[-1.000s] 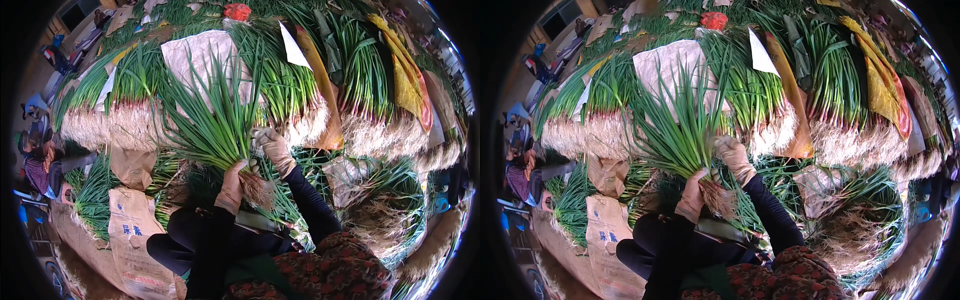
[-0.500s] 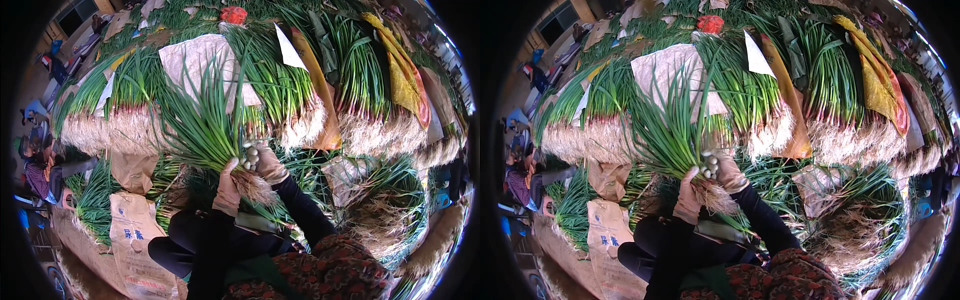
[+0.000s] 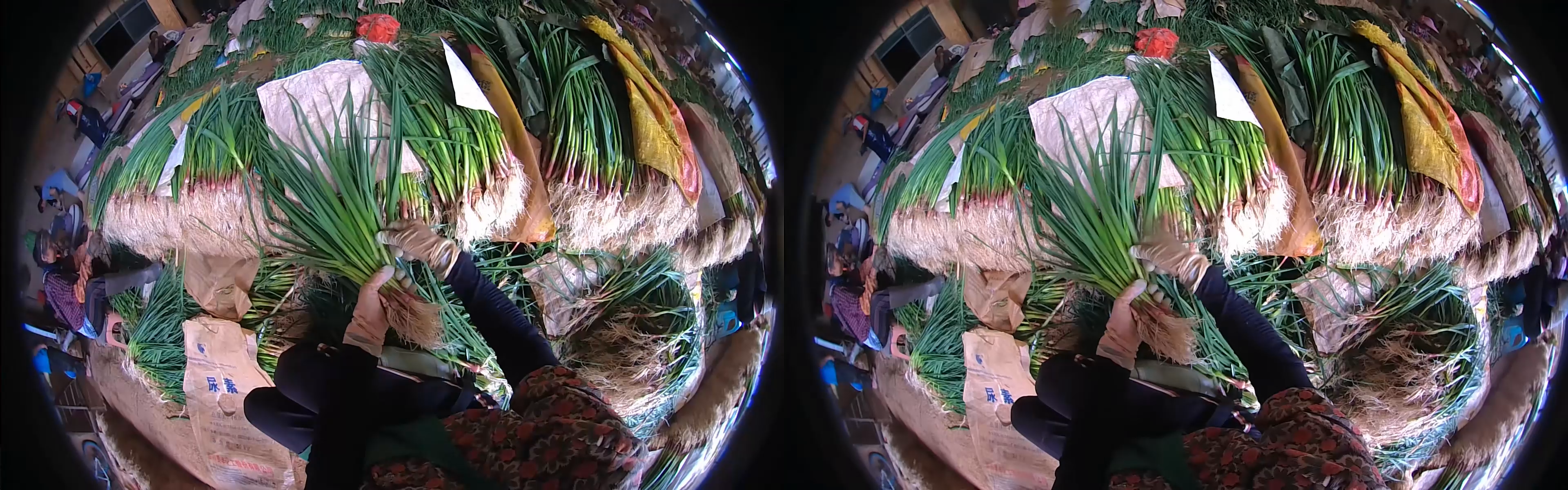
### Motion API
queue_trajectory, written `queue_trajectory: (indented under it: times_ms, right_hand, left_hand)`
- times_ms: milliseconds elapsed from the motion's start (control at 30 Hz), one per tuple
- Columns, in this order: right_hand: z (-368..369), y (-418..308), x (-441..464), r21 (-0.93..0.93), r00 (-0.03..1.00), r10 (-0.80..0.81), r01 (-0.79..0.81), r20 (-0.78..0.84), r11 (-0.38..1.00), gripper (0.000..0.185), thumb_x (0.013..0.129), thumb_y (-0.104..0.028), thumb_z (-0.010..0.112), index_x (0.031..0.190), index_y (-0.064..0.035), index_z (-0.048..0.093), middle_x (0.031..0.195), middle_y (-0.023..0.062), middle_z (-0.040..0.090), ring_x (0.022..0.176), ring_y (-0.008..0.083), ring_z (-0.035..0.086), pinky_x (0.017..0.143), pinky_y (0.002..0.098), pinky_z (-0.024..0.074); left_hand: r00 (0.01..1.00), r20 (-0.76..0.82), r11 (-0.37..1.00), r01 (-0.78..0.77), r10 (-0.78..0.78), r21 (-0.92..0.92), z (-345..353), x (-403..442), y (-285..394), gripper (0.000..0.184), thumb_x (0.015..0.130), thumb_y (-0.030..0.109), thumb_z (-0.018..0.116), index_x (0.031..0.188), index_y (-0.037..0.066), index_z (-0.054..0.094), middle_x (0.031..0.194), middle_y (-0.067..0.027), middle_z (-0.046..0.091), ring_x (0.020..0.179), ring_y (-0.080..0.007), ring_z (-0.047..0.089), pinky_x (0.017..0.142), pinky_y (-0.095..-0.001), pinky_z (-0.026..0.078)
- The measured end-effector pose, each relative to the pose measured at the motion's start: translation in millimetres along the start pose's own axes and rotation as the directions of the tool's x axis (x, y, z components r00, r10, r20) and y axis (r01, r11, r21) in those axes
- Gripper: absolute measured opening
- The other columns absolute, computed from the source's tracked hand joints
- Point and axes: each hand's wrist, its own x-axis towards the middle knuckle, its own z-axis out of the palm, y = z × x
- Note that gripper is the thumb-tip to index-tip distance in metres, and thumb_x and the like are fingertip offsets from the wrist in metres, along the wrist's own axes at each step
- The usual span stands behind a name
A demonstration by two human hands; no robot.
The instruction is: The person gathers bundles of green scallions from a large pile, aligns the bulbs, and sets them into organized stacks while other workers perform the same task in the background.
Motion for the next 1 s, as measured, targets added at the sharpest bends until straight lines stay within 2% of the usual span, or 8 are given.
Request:
queue_trajectory:
  times_ms: [67, 300, 400, 467, 600, 833, 900, 1000]
  right_hand:
    - [19.8, -0.2, -22.9, 0.394, 0.983, 0.073, 0.000, -0.171, 0.919, 0.024, 0.087, -0.027, 0.059, 0.085, -0.0029, 0.058, 0.061, 0.0001, 0.054, 0.050, 0.0077, 0.047, 0.044, 0.0194, 0.0361]
    - [-32.6, 53.9, -20.8, -0.026, 0.993, 0.055, -0.058, -0.102, 0.998, 0.024, 0.090, -0.020, 0.049, 0.107, -0.0043, 0.058, 0.083, 0.0072, 0.062, 0.069, 0.0164, 0.059, 0.057, 0.0272, 0.0479]
    - [-23.2, 44.7, -39.8, -0.808, 0.976, 0.206, -0.182, -0.078, 0.560, 0.047, 0.086, -0.033, 0.051, 0.128, -0.0113, 0.047, 0.115, 0.0183, 0.057, 0.107, 0.0327, 0.055, 0.090, 0.0367, 0.0435]
    - [-20.6, 87.2, -9.9, -0.460, 0.796, -0.598, 0.498, -0.094, 0.735, 0.039, 0.091, -0.026, 0.052, 0.127, -0.0109, 0.047, 0.101, 0.0082, 0.063, 0.092, 0.0215, 0.061, 0.077, 0.0323, 0.0492]
    - [2.5, 71.6, -6.0, 0.401, 0.908, -0.054, -0.129, 0.416, 0.907, 0.029, 0.094, -0.027, 0.049, 0.115, -0.0086, 0.053, 0.080, -0.0056, 0.056, 0.070, 0.0039, 0.053, 0.059, 0.0165, 0.0430]
    - [-57.7, 159.3, -22.3, 0.134, 0.918, -0.397, 0.396, -0.021, 0.909, 0.032, 0.089, -0.023, 0.053, 0.115, -0.0035, 0.052, 0.086, 0.0095, 0.065, 0.072, 0.0187, 0.062, 0.062, 0.0289, 0.0501]
    - [-61.9, 83.1, -65.8, -0.871, 0.992, 0.024, -0.124, -0.128, 0.475, 0.046, 0.082, -0.025, 0.061, 0.123, -0.0098, 0.046, 0.089, 0.0130, 0.065, 0.082, 0.0269, 0.065, 0.070, 0.0374, 0.0511]
    - [-85.4, 39.4, -67.7, -0.820, 0.943, -0.021, -0.277, -0.331, 0.501, 0.051, 0.087, -0.039, 0.053, 0.127, -0.0107, 0.043, 0.078, 0.0178, 0.065, 0.074, 0.0326, 0.064, 0.070, 0.0419, 0.0507]
  left_hand:
    - [1.000, 0.018, 0.998, -0.015, 0.016, -0.065, 5.1, 0.0, 0.8, 0.021, 0.087, 0.022, 0.053, 0.095, 0.003, 0.056, 0.076, -0.0079, 0.059, 0.068, -0.0236, 0.059, 0.065, -0.0395, 0.052]
    - [0.994, 0.105, 0.942, 0.010, 0.026, -0.334, 23.6, -24.6, 14.7, 0.024, 0.087, 0.027, 0.051, 0.089, 0.003, 0.056, 0.073, -0.0070, 0.058, 0.070, -0.0235, 0.059, 0.067, -0.0402, 0.051]
    - [0.990, 0.138, 0.933, 0.065, -0.016, -0.355, 11.4, -19.4, 10.5, 0.025, 0.087, 0.026, 0.051, 0.096, 0.002, 0.054, 0.079, -0.0068, 0.057, 0.074, -0.0228, 0.059, 0.070, -0.0410, 0.052]
    - [1.000, 0.027, 0.987, 0.016, -0.012, -0.159, 17.4, -20.2, 13.0, 0.026, 0.088, 0.024, 0.049, 0.099, 0.001, 0.053, 0.082, -0.0084, 0.057, 0.076, -0.0237, 0.059, 0.073, -0.0420, 0.052]
    - [0.992, 0.031, 0.988, -0.116, 0.119, -0.099, 43.9, -22.1, 15.2, 0.027, 0.086, 0.021, 0.051, 0.101, -0.001, 0.052, 0.085, -0.0092, 0.057, 0.078, -0.0227, 0.059, 0.076, -0.0419, 0.052]
    - [0.993, -0.036, 0.941, -0.115, 0.109, -0.319, 52.1, -32.2, 19.6, 0.022, 0.086, 0.024, 0.052, 0.090, 0.002, 0.052, 0.080, -0.0054, 0.054, 0.076, -0.0200, 0.057, 0.088, -0.0441, 0.048]
    - [0.990, -0.033, 0.927, -0.142, 0.139, -0.346, 60.2, -36.3, 30.6, 0.022, 0.087, 0.023, 0.052, 0.099, 0.005, 0.052, 0.081, -0.0022, 0.055, 0.075, -0.0158, 0.057, 0.091, -0.0435, 0.047]
    - [0.995, -0.028, 0.964, -0.104, 0.100, -0.243, 62.1, -29.6, 31.3, 0.029, 0.088, 0.026, 0.052, 0.111, 0.008, 0.055, 0.079, 0.0006, 0.059, 0.071, -0.0135, 0.058, 0.089, -0.0416, 0.046]
